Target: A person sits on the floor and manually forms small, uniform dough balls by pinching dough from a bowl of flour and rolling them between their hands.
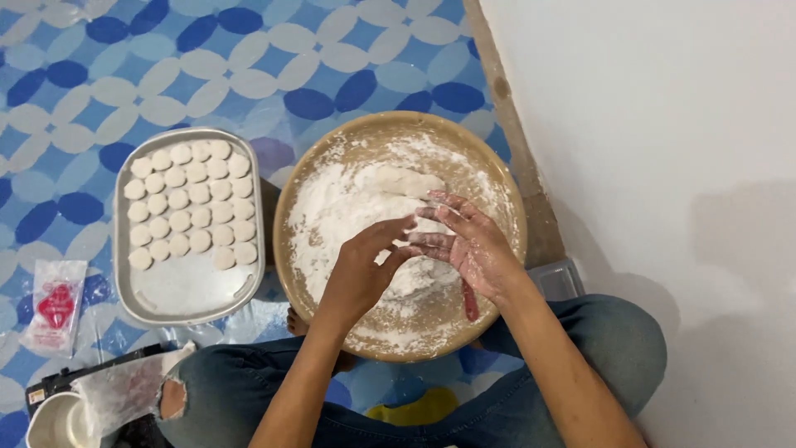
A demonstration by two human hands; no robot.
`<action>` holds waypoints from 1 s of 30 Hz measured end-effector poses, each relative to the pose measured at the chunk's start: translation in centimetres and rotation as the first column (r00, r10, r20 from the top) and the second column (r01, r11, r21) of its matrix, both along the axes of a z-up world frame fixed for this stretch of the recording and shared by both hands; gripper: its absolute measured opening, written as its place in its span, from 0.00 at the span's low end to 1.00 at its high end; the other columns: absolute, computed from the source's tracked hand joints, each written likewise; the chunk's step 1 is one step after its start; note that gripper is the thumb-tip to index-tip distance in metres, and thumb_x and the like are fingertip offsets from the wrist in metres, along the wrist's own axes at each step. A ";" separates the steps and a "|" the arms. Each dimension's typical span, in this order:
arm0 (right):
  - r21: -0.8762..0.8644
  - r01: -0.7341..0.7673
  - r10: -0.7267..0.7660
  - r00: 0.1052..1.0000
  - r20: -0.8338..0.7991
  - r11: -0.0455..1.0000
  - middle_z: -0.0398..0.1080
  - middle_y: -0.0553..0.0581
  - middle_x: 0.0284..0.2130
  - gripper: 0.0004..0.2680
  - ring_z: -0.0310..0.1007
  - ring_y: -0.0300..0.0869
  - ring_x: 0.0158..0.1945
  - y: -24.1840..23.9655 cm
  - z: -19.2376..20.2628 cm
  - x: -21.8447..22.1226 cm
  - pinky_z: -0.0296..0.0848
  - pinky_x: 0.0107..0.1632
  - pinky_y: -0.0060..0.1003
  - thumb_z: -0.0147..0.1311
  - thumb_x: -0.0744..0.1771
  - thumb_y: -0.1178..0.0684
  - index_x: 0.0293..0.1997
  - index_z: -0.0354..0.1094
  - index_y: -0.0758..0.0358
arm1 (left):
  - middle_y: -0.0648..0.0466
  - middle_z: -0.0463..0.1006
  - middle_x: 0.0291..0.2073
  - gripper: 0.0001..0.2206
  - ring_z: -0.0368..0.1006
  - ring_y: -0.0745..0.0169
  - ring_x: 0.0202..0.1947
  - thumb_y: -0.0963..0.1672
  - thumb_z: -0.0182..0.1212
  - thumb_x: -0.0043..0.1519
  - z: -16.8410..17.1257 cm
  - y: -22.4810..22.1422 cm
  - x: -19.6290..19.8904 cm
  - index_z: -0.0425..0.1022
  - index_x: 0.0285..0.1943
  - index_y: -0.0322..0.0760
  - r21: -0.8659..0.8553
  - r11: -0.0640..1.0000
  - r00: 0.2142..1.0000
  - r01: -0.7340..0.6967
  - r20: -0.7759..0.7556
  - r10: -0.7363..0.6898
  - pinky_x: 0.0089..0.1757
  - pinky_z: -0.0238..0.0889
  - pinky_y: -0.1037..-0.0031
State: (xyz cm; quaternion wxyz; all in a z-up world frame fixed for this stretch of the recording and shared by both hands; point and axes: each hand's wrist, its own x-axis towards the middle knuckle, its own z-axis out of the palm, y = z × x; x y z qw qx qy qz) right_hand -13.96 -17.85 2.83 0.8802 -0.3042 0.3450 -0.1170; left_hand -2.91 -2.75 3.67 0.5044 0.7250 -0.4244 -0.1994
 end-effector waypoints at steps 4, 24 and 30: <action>0.038 -0.013 0.014 1.000 -0.027 0.999 0.70 0.68 0.54 0.16 0.78 0.60 0.48 0.1 0.2 -0.7 0.78 0.51 0.54 0.58 0.65 0.51 0.57 0.65 0.59 | 0.51 0.84 0.40 0.12 0.82 0.53 0.40 0.36 0.65 0.59 -2.8 -0.3 -0.6 0.82 0.51 0.37 -0.036 0.998 0.965 0.046 0.258 -0.035 0.42 0.77 0.68; -0.015 -0.278 0.278 0.960 0.015 0.960 0.53 0.78 0.68 0.34 0.68 0.68 0.59 -1.6 0.6 -1.5 0.69 0.61 0.60 0.51 0.63 0.35 0.72 0.47 0.67 | 0.44 0.86 0.31 0.04 0.83 0.43 0.35 0.37 0.70 0.54 -0.5 0.0 -0.7 0.81 0.36 0.32 0.061 0.997 0.982 0.042 0.184 -0.052 0.35 0.76 0.59; 0.000 -0.280 0.278 0.956 0.093 0.960 0.52 0.67 0.71 0.31 0.63 0.71 0.61 -0.8 -0.9 -1.5 0.68 0.60 0.60 0.51 0.64 0.36 0.73 0.48 0.58 | 0.38 0.85 0.31 0.03 0.83 0.46 0.40 0.37 0.67 0.57 1.7 -0.4 2.7 0.80 0.37 0.27 0.231 0.959 0.940 0.162 -0.331 -0.079 0.42 0.75 0.62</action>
